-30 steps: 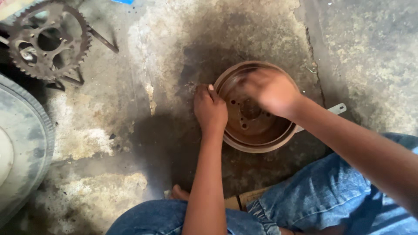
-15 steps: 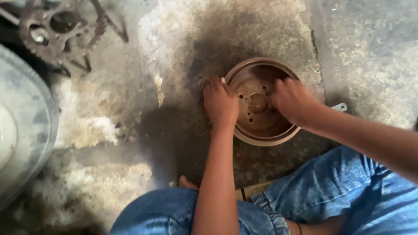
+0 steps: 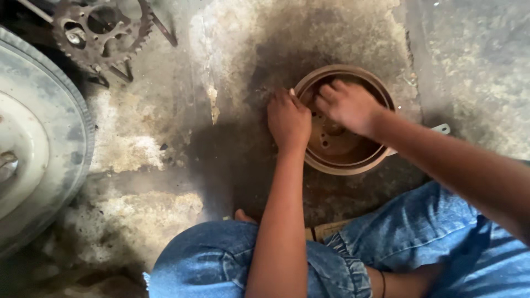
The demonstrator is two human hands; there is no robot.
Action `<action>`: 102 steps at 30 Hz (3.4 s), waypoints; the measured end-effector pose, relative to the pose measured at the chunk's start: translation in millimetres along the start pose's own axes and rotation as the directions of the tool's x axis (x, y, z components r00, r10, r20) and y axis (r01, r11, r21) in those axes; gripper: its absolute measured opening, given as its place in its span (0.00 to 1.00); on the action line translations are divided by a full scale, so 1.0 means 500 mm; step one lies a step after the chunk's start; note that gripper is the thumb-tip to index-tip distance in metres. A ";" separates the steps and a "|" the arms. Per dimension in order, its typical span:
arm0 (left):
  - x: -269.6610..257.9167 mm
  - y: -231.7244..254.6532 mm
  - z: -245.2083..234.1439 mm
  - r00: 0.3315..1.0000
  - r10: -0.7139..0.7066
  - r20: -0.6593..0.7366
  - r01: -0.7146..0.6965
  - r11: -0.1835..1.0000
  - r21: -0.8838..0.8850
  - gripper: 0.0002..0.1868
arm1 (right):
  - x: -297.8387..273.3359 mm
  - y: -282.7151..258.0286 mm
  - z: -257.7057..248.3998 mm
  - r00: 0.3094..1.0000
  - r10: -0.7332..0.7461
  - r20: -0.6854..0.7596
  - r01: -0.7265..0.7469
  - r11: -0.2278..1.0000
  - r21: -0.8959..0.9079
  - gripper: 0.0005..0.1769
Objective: The person scrubs the inside of a rusty metal drum with a small abrasive stone. They hold the drum steady with one hand while rubbing the inner surface with the other. The person occasionally lifts and tilts the drum to inspect the cleaned areas.
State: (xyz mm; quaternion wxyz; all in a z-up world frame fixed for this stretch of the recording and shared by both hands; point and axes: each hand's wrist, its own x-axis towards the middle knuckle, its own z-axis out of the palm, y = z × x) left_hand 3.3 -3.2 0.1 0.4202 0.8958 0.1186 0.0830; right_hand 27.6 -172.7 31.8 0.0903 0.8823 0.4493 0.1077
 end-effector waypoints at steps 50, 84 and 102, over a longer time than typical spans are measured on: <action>-0.014 0.004 0.000 0.988 0.021 -0.151 -0.041 0.990 -0.136 0.12 | 0.003 -0.002 0.025 0.997 -0.035 0.064 0.035 0.999 0.004 0.14; -0.010 -0.005 -0.016 0.979 -0.197 0.058 0.205 0.902 -0.381 0.19 | -0.034 -0.102 0.010 0.894 -0.060 0.443 -0.249 0.756 0.606 0.13; -0.017 0.029 -0.042 0.982 -0.186 0.032 0.189 0.968 -0.167 0.19 | -0.090 -0.055 0.032 0.716 0.283 0.639 -0.236 0.958 -0.160 0.08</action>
